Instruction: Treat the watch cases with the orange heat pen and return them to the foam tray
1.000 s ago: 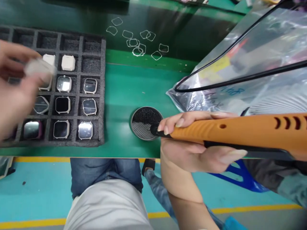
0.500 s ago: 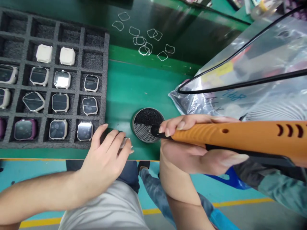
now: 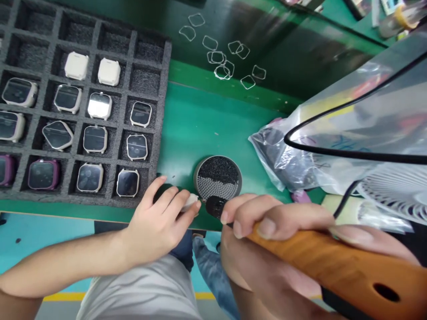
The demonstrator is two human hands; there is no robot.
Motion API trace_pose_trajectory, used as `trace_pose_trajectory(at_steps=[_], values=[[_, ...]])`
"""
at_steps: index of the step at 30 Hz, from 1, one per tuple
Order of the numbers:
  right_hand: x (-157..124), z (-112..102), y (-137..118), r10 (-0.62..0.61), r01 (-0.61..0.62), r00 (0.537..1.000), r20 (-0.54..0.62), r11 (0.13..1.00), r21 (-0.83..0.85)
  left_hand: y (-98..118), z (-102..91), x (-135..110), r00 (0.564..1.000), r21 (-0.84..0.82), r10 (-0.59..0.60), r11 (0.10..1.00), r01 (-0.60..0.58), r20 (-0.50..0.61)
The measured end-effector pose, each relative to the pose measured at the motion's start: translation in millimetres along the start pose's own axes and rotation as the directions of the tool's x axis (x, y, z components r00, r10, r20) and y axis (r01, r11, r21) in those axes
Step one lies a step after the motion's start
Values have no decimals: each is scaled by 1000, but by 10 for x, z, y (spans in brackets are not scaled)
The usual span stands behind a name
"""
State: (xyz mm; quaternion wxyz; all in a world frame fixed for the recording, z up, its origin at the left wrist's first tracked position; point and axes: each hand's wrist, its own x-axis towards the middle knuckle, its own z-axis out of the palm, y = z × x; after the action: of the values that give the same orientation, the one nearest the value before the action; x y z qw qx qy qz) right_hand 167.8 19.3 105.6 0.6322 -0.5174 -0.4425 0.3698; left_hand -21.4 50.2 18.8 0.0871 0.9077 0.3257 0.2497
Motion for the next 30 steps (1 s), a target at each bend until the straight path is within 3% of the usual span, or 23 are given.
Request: trace_pose_trajectory(at_steps=[3,7,17,22,27,30], values=[[-5,84,102,-107,108,992,-71,994,1,-1,14,-8,1000,-11,-6,1000,6,-28],[2,149,236,-138,143,979,-150,990,20,-3,13,4,999,-14,-13,1000,12,-48],[10,224,281,-156,159,980,-125,987,15,6,28,-19,999,-5,-9,1000,8,-49],[72,266,233,-154,155,988,-33,988,27,4,40,-7,997,-10,-27,1000,26,-75],[71,273,270,-177,180,983,-55,982,51,3,43,0,997,-6,-24,1000,24,-78],[68,210,327,-160,158,987,17,984,85,-2,47,10,997,3,-24,1000,24,-78]])
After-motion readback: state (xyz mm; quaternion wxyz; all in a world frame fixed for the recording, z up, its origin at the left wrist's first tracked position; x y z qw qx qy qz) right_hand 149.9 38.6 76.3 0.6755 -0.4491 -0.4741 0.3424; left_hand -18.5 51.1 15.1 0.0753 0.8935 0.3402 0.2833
